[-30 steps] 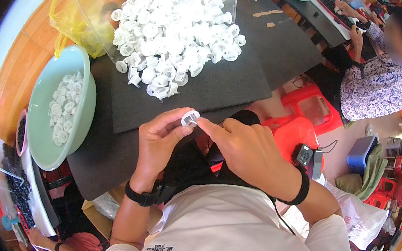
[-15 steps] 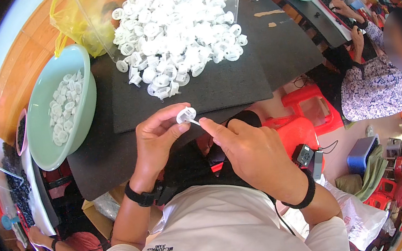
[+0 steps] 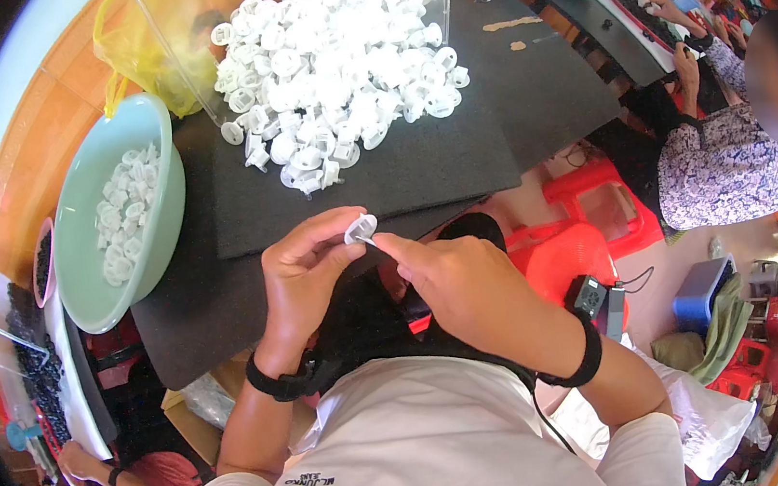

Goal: Assembling small white plastic components using a screwdriver in a workshop setting.

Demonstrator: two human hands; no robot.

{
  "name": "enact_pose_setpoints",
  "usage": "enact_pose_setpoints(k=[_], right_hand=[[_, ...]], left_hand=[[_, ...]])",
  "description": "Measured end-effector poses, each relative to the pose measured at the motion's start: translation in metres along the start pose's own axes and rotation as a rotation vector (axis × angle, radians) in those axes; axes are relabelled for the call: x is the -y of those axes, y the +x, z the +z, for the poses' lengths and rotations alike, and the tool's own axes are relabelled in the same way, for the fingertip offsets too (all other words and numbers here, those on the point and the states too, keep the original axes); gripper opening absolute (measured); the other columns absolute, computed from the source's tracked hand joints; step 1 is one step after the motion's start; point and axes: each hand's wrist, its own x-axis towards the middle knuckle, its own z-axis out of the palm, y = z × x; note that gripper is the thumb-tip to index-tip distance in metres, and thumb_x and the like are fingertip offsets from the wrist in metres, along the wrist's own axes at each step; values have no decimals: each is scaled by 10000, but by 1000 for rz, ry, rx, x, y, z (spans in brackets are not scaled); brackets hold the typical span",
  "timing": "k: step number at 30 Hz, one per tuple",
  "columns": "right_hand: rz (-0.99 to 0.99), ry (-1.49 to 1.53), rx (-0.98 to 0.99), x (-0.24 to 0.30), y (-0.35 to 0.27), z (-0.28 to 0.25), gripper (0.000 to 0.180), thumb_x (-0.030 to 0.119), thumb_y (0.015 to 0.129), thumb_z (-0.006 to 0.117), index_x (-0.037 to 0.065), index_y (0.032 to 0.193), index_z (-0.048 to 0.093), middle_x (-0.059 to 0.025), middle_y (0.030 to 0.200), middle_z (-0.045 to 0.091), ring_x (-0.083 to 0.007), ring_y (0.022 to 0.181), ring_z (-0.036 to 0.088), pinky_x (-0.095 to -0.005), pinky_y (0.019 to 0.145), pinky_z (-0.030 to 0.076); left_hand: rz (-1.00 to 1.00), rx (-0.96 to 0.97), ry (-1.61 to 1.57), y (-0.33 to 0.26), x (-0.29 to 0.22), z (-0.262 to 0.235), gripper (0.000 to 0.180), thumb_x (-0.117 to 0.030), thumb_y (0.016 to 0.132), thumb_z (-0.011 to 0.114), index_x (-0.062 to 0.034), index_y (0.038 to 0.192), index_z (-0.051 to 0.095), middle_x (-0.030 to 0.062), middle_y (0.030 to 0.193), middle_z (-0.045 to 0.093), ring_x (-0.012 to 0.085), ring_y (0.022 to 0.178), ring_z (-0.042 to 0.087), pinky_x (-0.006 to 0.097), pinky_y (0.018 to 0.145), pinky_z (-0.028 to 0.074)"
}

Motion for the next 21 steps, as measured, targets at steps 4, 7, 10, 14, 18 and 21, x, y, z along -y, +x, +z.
enact_pose_setpoints(k=[4, 7, 10, 14, 18, 21], right_hand=[[21, 235, -39, 4, -3, -10, 361, 20, 880, 560, 11, 1240, 552, -196, 819, 633, -332, 671, 612, -381, 585, 447], [68, 217, -101, 4, -10, -14, 361, 26, 873, 576, 34, 1234, 576, -188, 801, 621, -310, 667, 595, -367, 599, 453], [65, 129, -69, 11, -5, -18, 356, 23, 876, 576, 30, 1232, 577, -168, 796, 610, -295, 678, 588, -353, 619, 462], [76, 138, -83, 10, -7, -9, 356, 27, 879, 578, 30, 1234, 575, -156, 798, 604, -289, 694, 588, -342, 633, 468], [96, 207, -118, 10, -6, -2, 351, 23, 878, 575, 18, 1229, 570, -166, 796, 607, -298, 687, 590, -355, 626, 469], [62, 198, -119, 9, -6, 0, 349, 15, 878, 566, 5, 1227, 561, -172, 797, 608, -313, 685, 591, -364, 625, 472]], left_hand=[[-189, -45, -163, 3, -6, -5, 345, 127, 811, 624, 5, 1134, 634, 126, 1159, 635, 169, 1020, 622, 298, 895, 500], [-204, -22, -227, 5, -11, -5, 333, 105, 817, 629, 9, 1135, 620, 126, 1170, 629, 170, 1025, 617, 304, 900, 497], [-112, -23, -211, 5, -6, -7, 293, 40, 871, 612, 24, 1163, 588, 105, 916, 660, 139, 624, 630, 260, 488, 530], [-149, -13, -247, 6, -7, -8, 275, 30, 872, 619, 13, 1145, 596, 113, 1000, 658, 132, 695, 639, 259, 516, 542], [-176, -35, -289, 6, -4, -9, 296, 70, 826, 644, -16, 1108, 617, 140, 1211, 603, 171, 1045, 598, 312, 898, 505], [-144, -40, -273, 5, 0, -10, 294, 65, 826, 650, -24, 1105, 621, 144, 1215, 601, 169, 1045, 597, 311, 898, 507]])
